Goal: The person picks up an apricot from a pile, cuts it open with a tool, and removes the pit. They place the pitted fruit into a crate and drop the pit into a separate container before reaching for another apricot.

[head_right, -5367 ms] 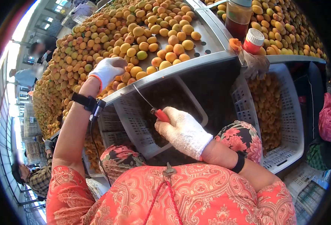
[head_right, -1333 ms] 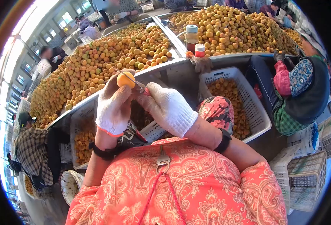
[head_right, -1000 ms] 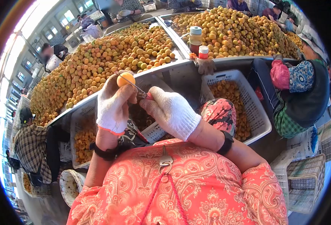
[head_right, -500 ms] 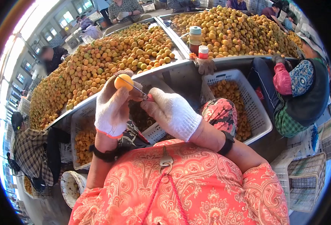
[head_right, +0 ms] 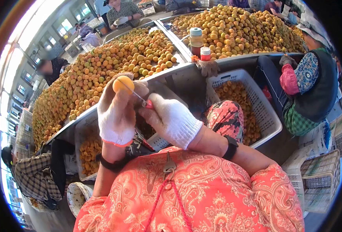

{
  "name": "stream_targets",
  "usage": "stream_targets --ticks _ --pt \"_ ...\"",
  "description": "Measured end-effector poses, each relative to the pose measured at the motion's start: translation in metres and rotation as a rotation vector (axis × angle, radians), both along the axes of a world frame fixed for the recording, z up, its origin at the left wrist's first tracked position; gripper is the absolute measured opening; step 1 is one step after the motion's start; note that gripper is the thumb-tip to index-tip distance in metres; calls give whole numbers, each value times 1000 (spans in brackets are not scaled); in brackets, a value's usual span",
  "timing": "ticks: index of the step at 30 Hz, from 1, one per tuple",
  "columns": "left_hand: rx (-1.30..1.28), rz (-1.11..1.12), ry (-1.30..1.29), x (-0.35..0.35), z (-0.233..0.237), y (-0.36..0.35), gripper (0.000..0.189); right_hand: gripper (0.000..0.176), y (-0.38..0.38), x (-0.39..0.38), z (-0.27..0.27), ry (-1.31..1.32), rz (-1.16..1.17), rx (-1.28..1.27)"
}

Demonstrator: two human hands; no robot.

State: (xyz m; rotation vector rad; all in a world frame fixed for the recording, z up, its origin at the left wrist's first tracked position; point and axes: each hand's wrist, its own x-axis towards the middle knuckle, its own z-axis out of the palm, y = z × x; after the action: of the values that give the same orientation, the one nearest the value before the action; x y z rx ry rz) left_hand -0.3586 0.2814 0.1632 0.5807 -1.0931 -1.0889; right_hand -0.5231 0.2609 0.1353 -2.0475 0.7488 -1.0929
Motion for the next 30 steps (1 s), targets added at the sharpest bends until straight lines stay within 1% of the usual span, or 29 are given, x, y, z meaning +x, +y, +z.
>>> stream_targets --ticks 1,3,4,5,6,7,8,9,10,11,12,13,14,15,16,18,19,20,22,23,24,26,27,28,29,30 --pt "-1 -5 -4 1 0 -2 37 20 1 -2 1 37 18 55" --pt "-50 135 -216 3 -1 -6 35 21 1 -4 3 82 8 78" --pt "-48 132 -218 2 -2 -6 35 25 0 -3 4 128 3 102" --pt "-16 59 -116 1 -4 -6 35 25 0 -2 0 126 1 102" --pt "15 -13 -13 -1 -5 -6 36 31 -2 1 -7 97 -33 36" --pt "10 -13 -15 -2 -8 -6 36 38 -3 6 -13 67 -66 -33" --pt "132 -131 186 -6 -11 -8 39 38 -5 10 -15 63 -58 -42" --pt "248 -248 387 -10 -13 -9 42 32 -8 15 -16 -65 -80 -160" --pt "262 -221 428 -14 -14 -11 48 27 -11 20 -17 -196 -100 -279" --pt "233 -213 337 -8 -10 -11 45 34 -11 19 -22 -74 -122 -170" --pt "209 -206 248 -5 -8 -10 43 34 -8 16 -17 -77 -116 -178" --pt "203 -202 247 -5 -5 -11 43 24 -5 11 -10 -30 -129 -140" --pt "126 -25 42 -5 0 -13 39 17 -2 8 -2 17 -139 -101" --pt "50 156 -164 -4 3 -13 37 17 1 7 6 -32 -107 -35" --pt "46 169 -166 -4 2 -12 37 17 1 8 6 -34 -94 -40" --pt "-39 114 -67 -7 -4 -14 31 21 -1 9 7 -25 -84 -30" --pt "13 109 15 -8 -5 -14 30 19 -1 10 4 -16 -100 -42" --pt "62 87 -7 -7 -5 -15 28 19 -4 12 1 -18 -93 -58" --pt "111 143 84 -16 -10 -21 27 15 -7 16 -3 -63 -122 -82" --pt "135 203 58 -23 -8 -20 32 13 -5 15 3 -69 -112 -30" --pt "227 150 -5 -18 -11 -20 32 13 -6 16 5 -69 -109 -36" --pt "81 409 -701 -5 -10 -24 29 19 -8 13 6 -99 -87 45" --pt "76 409 -701 0 -7 -25 29 21 -9 13 4 -109 -85 62" --pt "8 437 -780 4 -5 -25 28 21 -9 13 6 -110 -87 59" --pt "-56 463 -858 6 -5 -26 26 20 -9 13 8 -58 -98 50" --pt "71 323 -445 4 -13 -30 26 20 -8 13 9 -4 -110 45"
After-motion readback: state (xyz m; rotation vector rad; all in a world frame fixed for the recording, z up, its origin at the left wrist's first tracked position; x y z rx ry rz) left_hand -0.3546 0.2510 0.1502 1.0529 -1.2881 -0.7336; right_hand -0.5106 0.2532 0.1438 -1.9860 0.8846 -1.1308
